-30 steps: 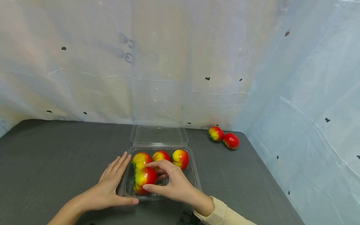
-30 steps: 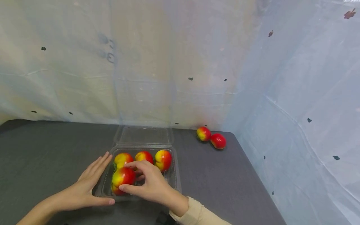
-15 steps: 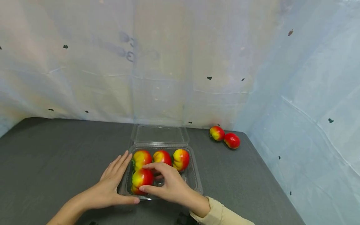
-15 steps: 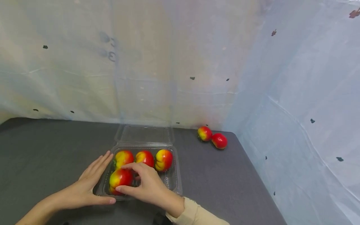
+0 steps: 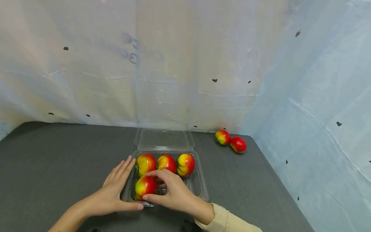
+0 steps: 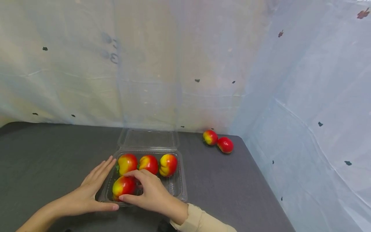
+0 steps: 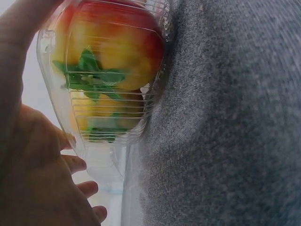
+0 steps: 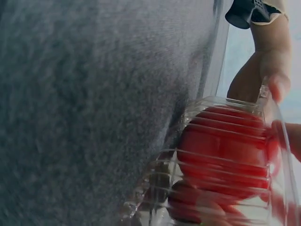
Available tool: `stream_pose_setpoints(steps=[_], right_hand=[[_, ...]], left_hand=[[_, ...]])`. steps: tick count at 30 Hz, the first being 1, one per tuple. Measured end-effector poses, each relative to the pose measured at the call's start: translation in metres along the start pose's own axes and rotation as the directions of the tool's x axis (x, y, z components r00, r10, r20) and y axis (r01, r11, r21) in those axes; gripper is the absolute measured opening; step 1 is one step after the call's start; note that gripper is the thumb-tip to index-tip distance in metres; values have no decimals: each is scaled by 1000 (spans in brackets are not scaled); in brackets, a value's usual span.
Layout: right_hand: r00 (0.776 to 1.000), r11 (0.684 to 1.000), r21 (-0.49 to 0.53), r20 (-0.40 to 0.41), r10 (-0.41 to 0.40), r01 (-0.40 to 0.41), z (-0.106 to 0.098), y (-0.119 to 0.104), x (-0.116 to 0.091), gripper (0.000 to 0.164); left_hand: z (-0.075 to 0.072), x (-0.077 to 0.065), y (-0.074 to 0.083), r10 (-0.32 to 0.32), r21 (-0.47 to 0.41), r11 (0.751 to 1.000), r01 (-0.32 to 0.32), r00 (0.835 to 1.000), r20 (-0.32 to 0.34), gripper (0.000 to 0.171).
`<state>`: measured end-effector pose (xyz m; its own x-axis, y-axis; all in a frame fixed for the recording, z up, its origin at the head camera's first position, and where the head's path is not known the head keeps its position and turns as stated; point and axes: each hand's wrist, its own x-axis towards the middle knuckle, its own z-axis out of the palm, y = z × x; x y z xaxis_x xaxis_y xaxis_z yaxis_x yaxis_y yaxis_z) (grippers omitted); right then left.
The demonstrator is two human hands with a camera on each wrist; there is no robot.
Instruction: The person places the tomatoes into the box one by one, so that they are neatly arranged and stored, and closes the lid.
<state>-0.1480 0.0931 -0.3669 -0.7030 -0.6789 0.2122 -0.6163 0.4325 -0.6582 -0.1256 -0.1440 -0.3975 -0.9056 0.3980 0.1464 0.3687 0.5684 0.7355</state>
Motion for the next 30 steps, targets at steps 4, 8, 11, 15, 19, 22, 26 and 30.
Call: stream_pose_setpoints(steps=[4, 8, 11, 15, 19, 22, 26, 30], right_hand=[[1000, 1000, 9, -11, -3, 3, -2, 1, -3, 52], [1000, 1000, 11, -14, -9, 9, -6, 2, -3, 53], [1000, 1000, 25, -8, -2, 2, -9, 2, -5, 53], [1000, 998, 69, -17, 13, -12, -16, 2, -8, 53], [998, 996, 89, -58, 7, -2, -25, 4, -11, 51], [996, 996, 88, -90, -8, 16, -31, 7, -14, 49], [991, 996, 83, -134, -25, 37, -39, 11, -20, 47], [984, 998, 64, -179, -8, 19, -47, 15, -24, 47]], left_hand=[[0, 1, 0, 0, 9, 1000, 0, 1000, -1, 121], [-1, 1, 0, -6, 22, 1000, 6, 1000, -6, 122], [-1, 1, 0, -6, 21, 1000, 6, 1000, -7, 122], [-1, 1, 1, -7, 1, 1000, 7, 1000, 0, 122], [-1, 1, 0, -10, 1, 1000, 10, 1000, 0, 122], [-1, 1, 0, -6, 4, 1000, 6, 1000, -2, 123], [-1, 1, 0, -3, 3, 1000, 3, 1000, -2, 123], [-1, 0, 0, -6, 10, 1000, 6, 1000, -6, 124]])
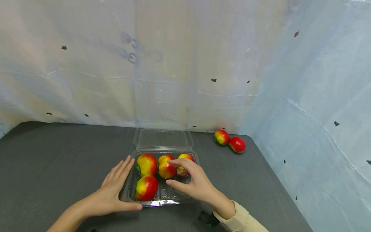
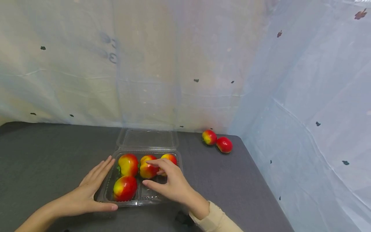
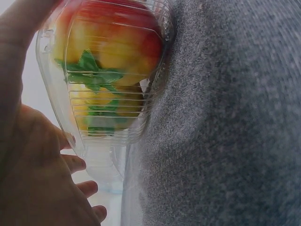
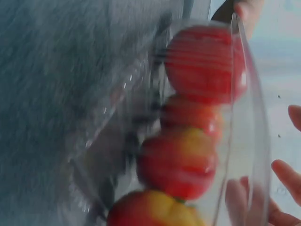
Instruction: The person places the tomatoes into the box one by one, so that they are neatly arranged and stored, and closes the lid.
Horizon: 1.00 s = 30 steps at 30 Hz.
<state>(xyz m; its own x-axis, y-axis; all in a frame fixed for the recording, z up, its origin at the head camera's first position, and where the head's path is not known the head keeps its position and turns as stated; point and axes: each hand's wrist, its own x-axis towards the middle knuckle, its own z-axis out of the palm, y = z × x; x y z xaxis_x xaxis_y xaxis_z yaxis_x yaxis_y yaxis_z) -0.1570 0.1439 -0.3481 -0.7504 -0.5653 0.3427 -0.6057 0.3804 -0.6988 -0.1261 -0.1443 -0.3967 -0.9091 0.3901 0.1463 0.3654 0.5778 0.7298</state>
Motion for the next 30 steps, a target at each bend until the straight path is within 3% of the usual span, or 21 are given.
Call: stream_pose_setpoints(steps=[9, 30], right_hand=[[994, 997, -71, -93, -49, 42, -11, 12, 0, 43], [978, 993, -99, -203, 47, -68, -38, 38, -2, 43]], left_hand=[[-1, 0, 0, 4, -8, 1000, -4, 1000, 3, 123], [2, -1, 0, 2, -15, 1000, -3, 1000, -2, 123]])
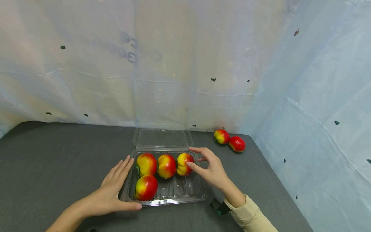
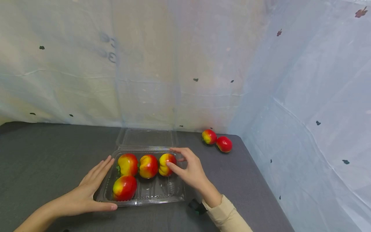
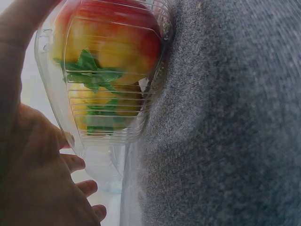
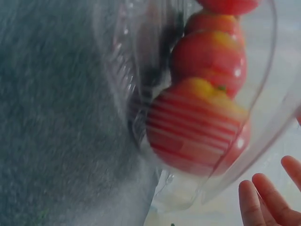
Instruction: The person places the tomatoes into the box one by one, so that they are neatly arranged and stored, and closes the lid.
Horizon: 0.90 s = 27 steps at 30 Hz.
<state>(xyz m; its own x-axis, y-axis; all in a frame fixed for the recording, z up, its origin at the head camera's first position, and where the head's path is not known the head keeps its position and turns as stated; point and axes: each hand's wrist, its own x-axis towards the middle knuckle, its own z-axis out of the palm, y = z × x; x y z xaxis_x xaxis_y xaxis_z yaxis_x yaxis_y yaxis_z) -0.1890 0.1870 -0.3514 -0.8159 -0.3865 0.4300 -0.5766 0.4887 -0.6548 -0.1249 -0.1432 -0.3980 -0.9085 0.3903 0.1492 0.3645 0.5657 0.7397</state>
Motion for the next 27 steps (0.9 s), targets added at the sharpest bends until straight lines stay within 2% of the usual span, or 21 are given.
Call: stream_pose_setpoints(steps=[12, 17, 27], right_hand=[[999, 999, -39, -36, 31, -32, -6, 16, 3, 42], [996, 996, -57, -49, 71, -73, -8, 21, 5, 43], [987, 987, -109, -115, 108, -121, -16, 44, 10, 41]], left_hand=[[-2, 1, -1, 8, 3, 1000, -8, 1000, 5, 124], [-2, 0, -1, -3, 1, 1000, 3, 1000, 6, 124], [-1, 0, 0, 5, 1, 1000, -5, 1000, 1, 124]])
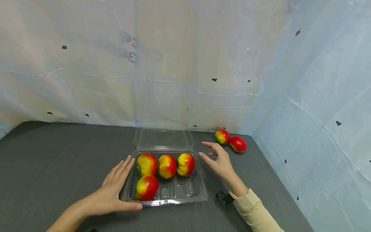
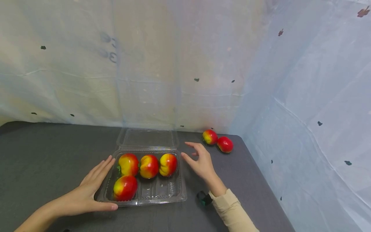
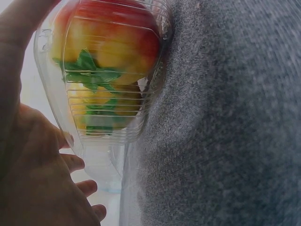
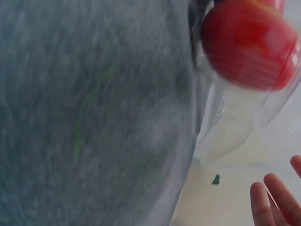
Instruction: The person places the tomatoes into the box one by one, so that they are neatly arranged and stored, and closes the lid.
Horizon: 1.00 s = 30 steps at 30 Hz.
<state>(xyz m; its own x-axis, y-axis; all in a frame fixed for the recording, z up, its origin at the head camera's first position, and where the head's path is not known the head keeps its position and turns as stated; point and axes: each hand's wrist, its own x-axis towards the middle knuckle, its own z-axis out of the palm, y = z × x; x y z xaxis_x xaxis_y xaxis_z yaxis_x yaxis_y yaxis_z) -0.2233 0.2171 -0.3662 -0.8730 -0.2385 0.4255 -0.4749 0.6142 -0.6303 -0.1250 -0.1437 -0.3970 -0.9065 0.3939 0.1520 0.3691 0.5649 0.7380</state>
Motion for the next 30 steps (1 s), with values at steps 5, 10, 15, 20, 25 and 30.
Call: stream_pose_setpoints(steps=[5, 10, 15, 20, 25, 30], right_hand=[[999, 998, -33, -25, 43, -44, -4, 11, 9, 39], [997, 994, -79, -47, 67, -70, -7, 24, 19, 39], [996, 992, -108, -68, 64, -71, -10, 37, 27, 40], [993, 987, -130, -83, 85, -95, -11, 49, 32, 42], [990, 981, -155, -90, 105, -118, -15, 57, 34, 41], [992, 979, -182, -101, 69, -87, -18, 64, 37, 42]], left_hand=[[1, -1, 1, -1, -17, 1000, 1, 1000, 1, 123], [0, -2, 1, 10, -14, 1000, -10, 1000, -3, 123], [-1, -1, 0, 13, -4, 1000, -13, 1000, -2, 123], [1, -3, 0, -4, -19, 1000, 3, 1000, -6, 123], [2, -3, 0, 0, -15, 1000, 0, 1000, -8, 123], [2, -2, 0, -2, -21, 1000, 2, 1000, -6, 123]])
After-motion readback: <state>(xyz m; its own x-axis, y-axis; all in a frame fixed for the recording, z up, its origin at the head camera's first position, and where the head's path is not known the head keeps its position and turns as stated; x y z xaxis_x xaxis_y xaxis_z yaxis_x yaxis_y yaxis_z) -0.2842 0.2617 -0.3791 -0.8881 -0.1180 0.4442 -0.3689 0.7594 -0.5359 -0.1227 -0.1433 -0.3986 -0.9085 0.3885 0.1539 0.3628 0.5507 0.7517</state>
